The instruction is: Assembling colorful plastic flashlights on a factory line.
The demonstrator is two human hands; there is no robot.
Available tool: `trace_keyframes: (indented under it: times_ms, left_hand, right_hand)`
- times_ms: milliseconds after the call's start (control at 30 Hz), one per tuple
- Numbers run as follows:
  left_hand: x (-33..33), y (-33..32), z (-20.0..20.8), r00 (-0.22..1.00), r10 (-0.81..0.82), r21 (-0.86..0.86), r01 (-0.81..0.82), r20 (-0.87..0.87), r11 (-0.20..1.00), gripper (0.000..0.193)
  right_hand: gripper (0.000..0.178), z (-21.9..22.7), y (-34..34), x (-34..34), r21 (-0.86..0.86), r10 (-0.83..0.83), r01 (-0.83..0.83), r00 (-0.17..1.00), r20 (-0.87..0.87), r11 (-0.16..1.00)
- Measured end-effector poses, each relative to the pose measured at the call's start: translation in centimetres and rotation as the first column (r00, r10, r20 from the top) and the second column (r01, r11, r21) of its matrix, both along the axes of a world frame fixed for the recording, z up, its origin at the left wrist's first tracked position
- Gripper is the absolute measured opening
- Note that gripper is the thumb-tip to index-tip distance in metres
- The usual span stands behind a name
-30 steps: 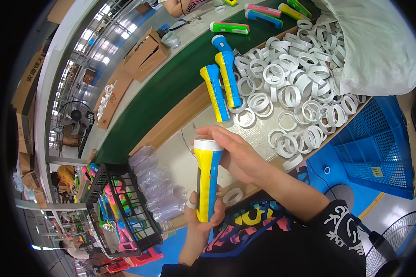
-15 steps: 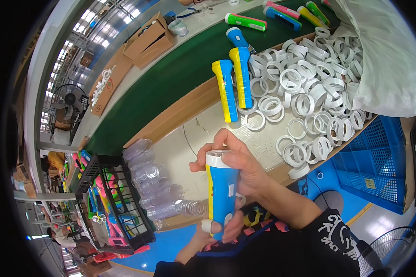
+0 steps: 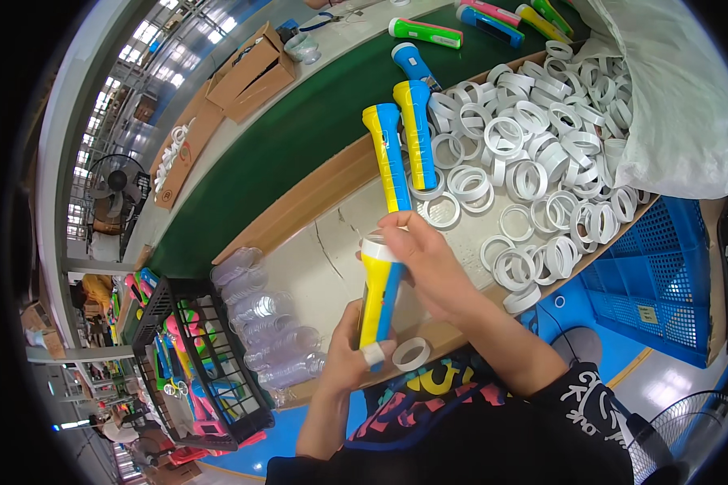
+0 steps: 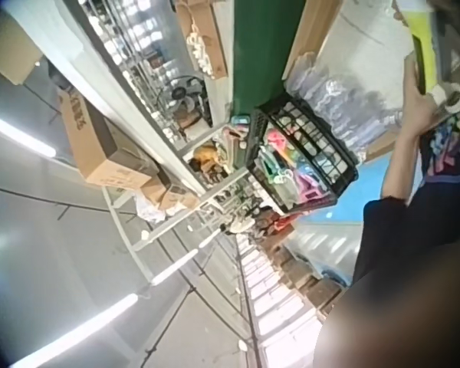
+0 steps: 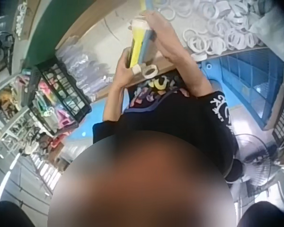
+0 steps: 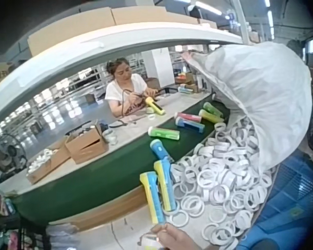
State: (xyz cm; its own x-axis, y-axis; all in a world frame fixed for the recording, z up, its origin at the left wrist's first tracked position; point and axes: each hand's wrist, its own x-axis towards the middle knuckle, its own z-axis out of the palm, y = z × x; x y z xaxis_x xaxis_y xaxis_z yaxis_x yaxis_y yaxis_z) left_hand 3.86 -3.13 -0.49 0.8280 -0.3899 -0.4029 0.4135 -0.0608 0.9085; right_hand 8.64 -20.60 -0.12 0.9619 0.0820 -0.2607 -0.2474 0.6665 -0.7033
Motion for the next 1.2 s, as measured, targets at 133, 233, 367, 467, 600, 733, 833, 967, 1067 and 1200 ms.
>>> trace_keyframes:
  times_ms: [133, 233, 367, 467, 600, 733, 833, 967, 1067, 1200]
  left_hand:
    - [1.4, 0.5, 0.7, 0.939, 0.059, -0.294, -0.164, -0.338, 0.942, 0.060]
    - [4.0, 1.7, 1.2, 0.971, 0.151, -0.168, -0.183, -0.187, 0.969, 0.042]
    - [11.3, 2.4, 0.8, 0.906, 0.350, -0.045, -0.350, 0.236, 0.936, 0.060]
    - [12.2, 2.4, 1.8, 0.841, 0.429, -0.146, -0.404, 0.328, 0.903, 0.070]
    - [6.8, 3.5, 0.2, 0.844, -0.335, 0.428, 0.142, 0.419, 0.893, 0.042]
    - [-0.4, 2.0, -0.4, 0.620, -0.630, 0.503, 0.399, 0.468, 0.766, 0.036]
    - [-1.9, 2.0, -1.4, 0.672, -0.512, 0.510, 0.226, 0.535, 0.830, 0.022]
    - [-1.1, 2.0, -0.8, 0.633, -0.440, 0.644, -0.123, 0.637, 0.755, 0.034]
    - [-1.4, 4.6, 0.5, 0.646, -0.635, 0.876, -0.111, 0.423, 0.470, 0.043]
    - [-2.0, 8.4, -0.3, 0.659, -0.708, 0.909, 0.086, 0.255, 0.408, 0.021]
  right_hand:
    - [0.028, -0.8, -2.5, 0.7, -0.352, -0.052, 0.080, 0.995, 0.088, 0.933]
    - [0.029, -1.2, -3.1, 0.7, -0.932, 0.113, 0.213, 0.960, 0.256, 0.294]
    - [0.027, -3.3, -3.9, 0.8, -0.855, 0.317, 0.349, 0.919, 0.233, -0.383]
    - [0.023, -4.1, -3.8, 1.0, -0.844, 0.337, 0.338, 0.920, 0.202, -0.417]
    - [0.019, -4.1, -4.3, 0.3, -0.827, 0.373, 0.408, 0.889, 0.264, -0.387]
    - [0.019, -2.1, -3.4, 0.1, -0.902, 0.399, 0.432, 0.827, 0.396, -0.001]
    - [0.014, -0.3, -2.9, -0.1, -0.839, 0.371, 0.016, 0.892, 0.258, 0.545]
    - [0.025, 0.3, -1.9, -0.9, 0.082, 0.176, -0.175, 0.984, -0.008, 0.981]
    - [0.037, -1.2, -1.4, -2.0, 0.284, 0.158, -0.115, 0.978, -0.135, 0.952]
    - [0.038, -3.1, -0.4, -2.7, 0.427, 0.187, -0.111, 0.972, -0.140, 0.898]
